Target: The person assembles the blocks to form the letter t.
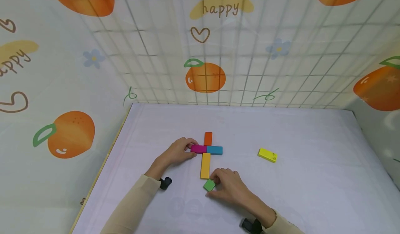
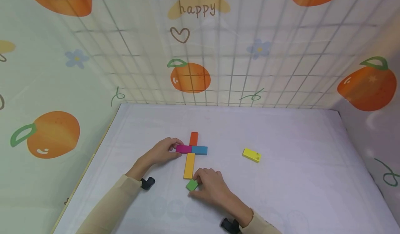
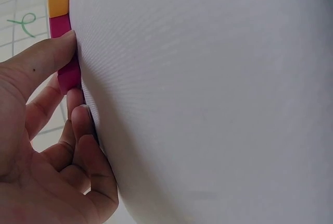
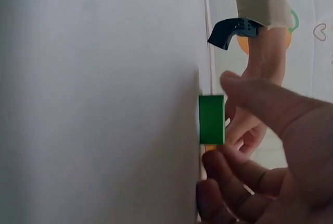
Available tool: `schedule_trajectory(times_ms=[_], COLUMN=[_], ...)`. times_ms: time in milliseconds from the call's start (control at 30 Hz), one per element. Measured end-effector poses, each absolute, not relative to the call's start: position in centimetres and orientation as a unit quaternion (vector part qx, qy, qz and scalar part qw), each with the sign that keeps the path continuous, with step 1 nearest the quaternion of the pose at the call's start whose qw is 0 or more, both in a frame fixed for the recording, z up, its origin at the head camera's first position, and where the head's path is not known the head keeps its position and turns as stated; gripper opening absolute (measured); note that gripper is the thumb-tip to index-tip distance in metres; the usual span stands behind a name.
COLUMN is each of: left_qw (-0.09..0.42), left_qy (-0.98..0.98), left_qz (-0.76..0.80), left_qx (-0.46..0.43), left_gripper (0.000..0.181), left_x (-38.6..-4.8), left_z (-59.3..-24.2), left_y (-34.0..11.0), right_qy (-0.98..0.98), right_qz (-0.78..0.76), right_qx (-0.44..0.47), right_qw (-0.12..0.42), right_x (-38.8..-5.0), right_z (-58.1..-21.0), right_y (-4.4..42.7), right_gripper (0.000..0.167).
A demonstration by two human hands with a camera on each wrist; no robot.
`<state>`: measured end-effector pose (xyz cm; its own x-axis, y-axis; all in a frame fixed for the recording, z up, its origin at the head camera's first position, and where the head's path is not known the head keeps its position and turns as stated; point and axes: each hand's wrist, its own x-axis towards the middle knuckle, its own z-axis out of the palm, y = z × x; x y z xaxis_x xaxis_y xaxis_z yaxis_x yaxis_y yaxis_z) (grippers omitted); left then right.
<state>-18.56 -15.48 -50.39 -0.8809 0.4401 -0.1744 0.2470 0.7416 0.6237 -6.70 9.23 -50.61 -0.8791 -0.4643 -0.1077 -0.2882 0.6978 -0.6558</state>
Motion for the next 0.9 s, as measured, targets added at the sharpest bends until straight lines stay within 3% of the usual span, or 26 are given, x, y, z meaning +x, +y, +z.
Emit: schedule_trajectory(times_ms=[400,900], left_qw=[0.161,0.164], left_qy=[0.922,0.922], left_qz=[0.301,0.302], left_qx=[0.182,0.178], left_gripper=[0.034,0.033], left_x=[-18.6,-18.6], left_z=[-50.3,-50.5], left_y=[-15.4,-15.3], right_qy=[0.889,0.895], right_qz=[-0.395,-0.419], right_qx=[-0.182,-0.142], right_qw=[0.143,0.066], right_x=[-7.0,-7.5], right_z=[-50.0,-50.2], right_y=[11.2,14.2], right_gripper=[0.043,0.037])
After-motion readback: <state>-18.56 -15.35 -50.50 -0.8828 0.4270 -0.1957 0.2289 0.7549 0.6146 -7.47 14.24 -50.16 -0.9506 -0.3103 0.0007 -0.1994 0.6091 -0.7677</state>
